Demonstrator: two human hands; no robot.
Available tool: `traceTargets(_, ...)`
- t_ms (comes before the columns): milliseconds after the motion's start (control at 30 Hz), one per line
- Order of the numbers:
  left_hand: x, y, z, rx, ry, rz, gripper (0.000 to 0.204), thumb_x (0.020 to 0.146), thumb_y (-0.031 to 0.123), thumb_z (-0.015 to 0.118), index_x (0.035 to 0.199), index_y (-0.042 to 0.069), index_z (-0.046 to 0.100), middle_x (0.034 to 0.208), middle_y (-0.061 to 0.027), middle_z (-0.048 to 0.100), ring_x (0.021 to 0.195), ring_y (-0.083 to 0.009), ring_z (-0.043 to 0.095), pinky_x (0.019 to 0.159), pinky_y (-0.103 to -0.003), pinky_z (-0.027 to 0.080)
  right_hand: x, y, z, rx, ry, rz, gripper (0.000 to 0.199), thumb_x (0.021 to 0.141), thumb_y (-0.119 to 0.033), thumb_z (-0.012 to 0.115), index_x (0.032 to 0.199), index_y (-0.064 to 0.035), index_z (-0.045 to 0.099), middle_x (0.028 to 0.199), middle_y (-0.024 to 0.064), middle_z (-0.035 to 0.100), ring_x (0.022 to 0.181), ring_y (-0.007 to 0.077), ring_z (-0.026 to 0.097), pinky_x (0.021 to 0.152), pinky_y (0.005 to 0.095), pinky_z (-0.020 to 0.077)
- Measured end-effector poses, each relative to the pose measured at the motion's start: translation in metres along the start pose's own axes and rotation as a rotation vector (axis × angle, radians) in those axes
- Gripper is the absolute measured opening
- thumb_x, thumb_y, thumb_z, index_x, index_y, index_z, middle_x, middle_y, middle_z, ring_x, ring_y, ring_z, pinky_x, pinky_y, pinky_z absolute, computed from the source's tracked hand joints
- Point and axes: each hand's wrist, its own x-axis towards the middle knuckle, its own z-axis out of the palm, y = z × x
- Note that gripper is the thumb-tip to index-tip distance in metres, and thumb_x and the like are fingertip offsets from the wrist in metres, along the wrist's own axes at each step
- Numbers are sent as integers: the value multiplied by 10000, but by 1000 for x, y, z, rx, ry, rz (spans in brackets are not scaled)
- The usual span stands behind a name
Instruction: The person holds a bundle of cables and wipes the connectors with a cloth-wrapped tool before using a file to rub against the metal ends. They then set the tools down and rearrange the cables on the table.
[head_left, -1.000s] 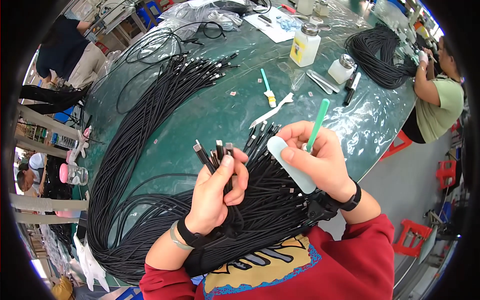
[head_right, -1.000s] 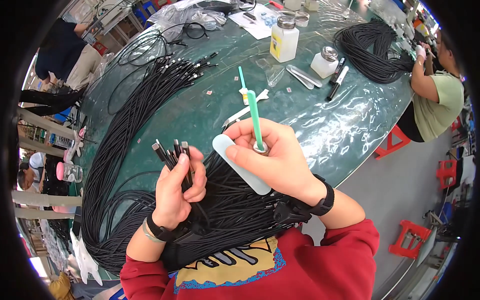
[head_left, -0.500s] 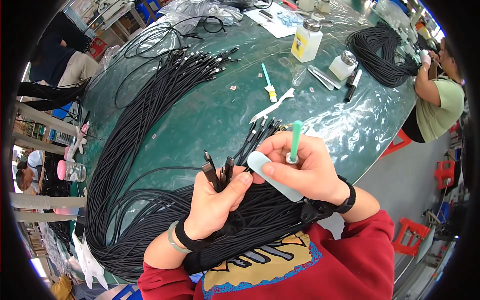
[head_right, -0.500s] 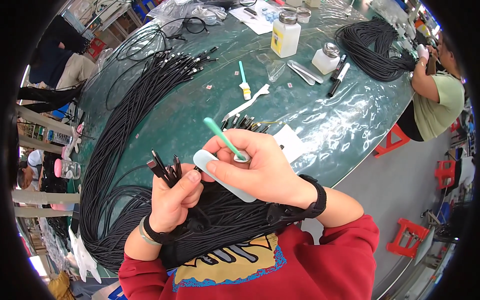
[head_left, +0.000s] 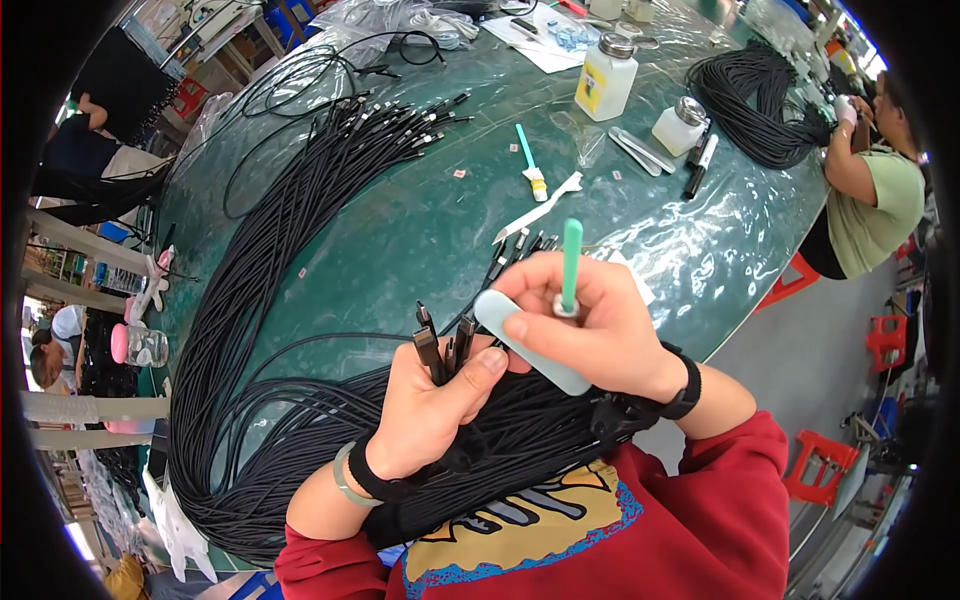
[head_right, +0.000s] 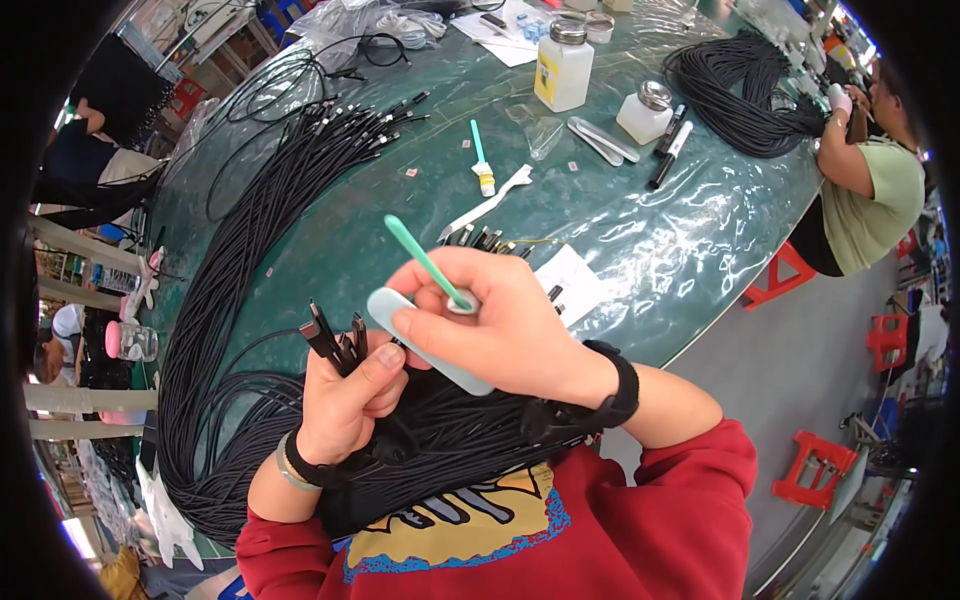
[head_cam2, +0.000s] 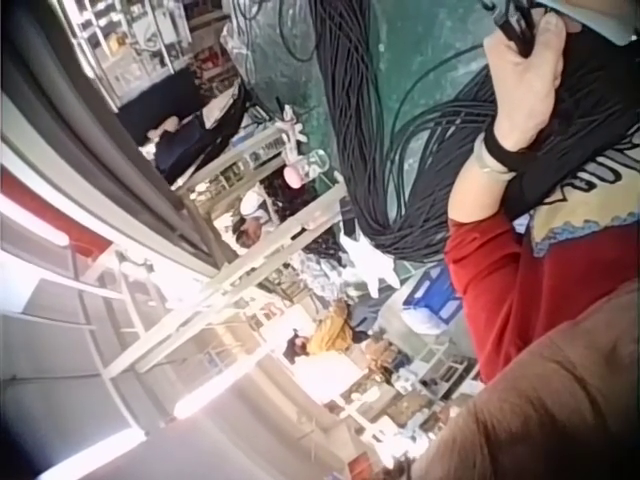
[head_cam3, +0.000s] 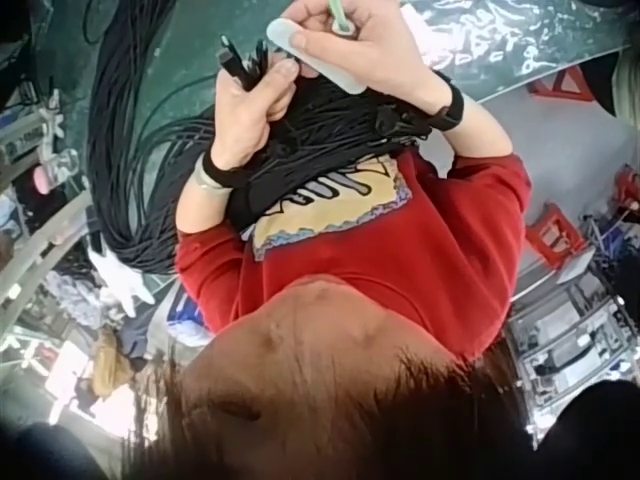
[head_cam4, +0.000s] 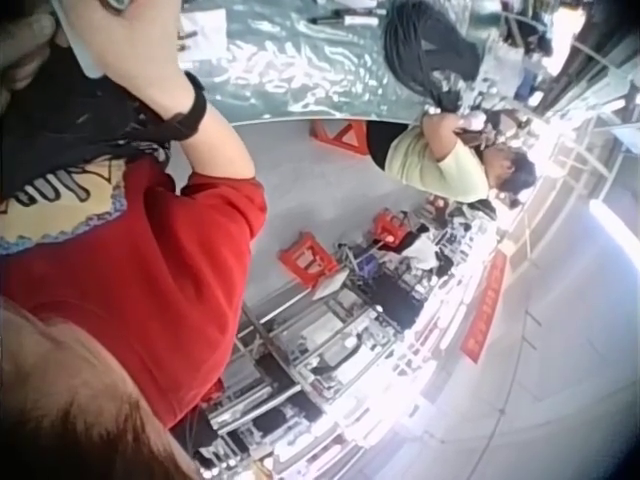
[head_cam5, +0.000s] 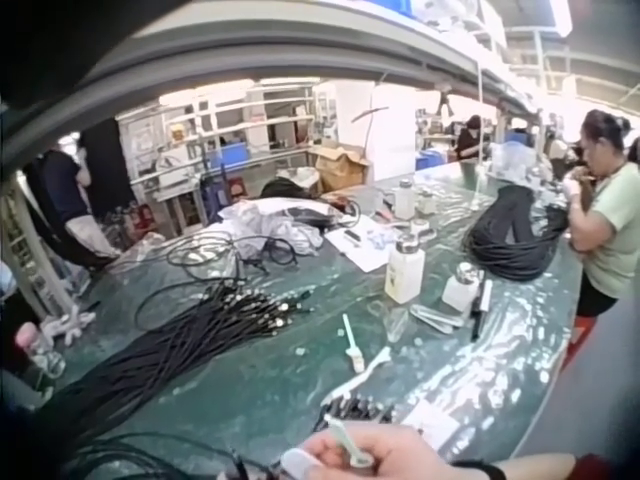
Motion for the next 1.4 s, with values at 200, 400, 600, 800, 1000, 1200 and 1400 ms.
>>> traceTargets(200,-1,-1,1,-72,-71,-57,203,835,149,507,824,-38,587,491,73,364,420,-5,260,391,-187,168,16,-9,3,-73,121,67,197,773,-61,568,944,29,533,772,26,572,642,36,515,560,176,416)
traceTargets(400,5,5,-4,-397,-96,-247,213,819,125,510,852,-80,555,520,58,362,434,-20,270,392,-191,165,-4,-1,-11,-72,126,-16,194,765,-48,562,942,27,531,750,3,553,654,25,483,565,163,381)
traceTargets(600,-2,2,-2,32,105,101,143,775,61,583,879,-36,598,598,55,473,507,-6,363,444,-157,261,-17,-1,-12,-12,122,-9,197,751,-35,569,937,21,535,730,-12,535,637,19,460,552,150,349)
traceTargets(800,-4,-1,4,38,168,98,152,745,18,609,890,-30,606,688,13,564,588,-17,455,528,-158,362,-22,3,-4,-72,76,-19,204,740,-26,583,932,22,534,716,-14,529,613,19,458,538,151,343)
traceTargets(1000,-6,-4,11,129,185,136,152,742,16,612,885,-36,606,734,-13,593,646,-30,503,580,-168,410,-1,2,4,-233,97,-106,187,745,-18,576,925,16,536,700,-15,534,593,12,458,520,151,347)
traceTargets(1200,-6,-3,8,74,176,95,166,740,15,614,896,-43,602,750,-26,602,657,-38,516,605,-172,423,-4,-1,1,-116,130,-90,179,754,-29,575,928,1,546,704,-19,538,608,9,469,520,156,363)
traceTargets(1400,-6,-2,13,201,131,104,177,773,67,591,906,-49,599,770,-33,612,690,-48,529,638,-175,428,2,2,3,-213,123,-95,192,757,-40,576,941,8,544,719,-15,542,627,19,482,533,161,382)
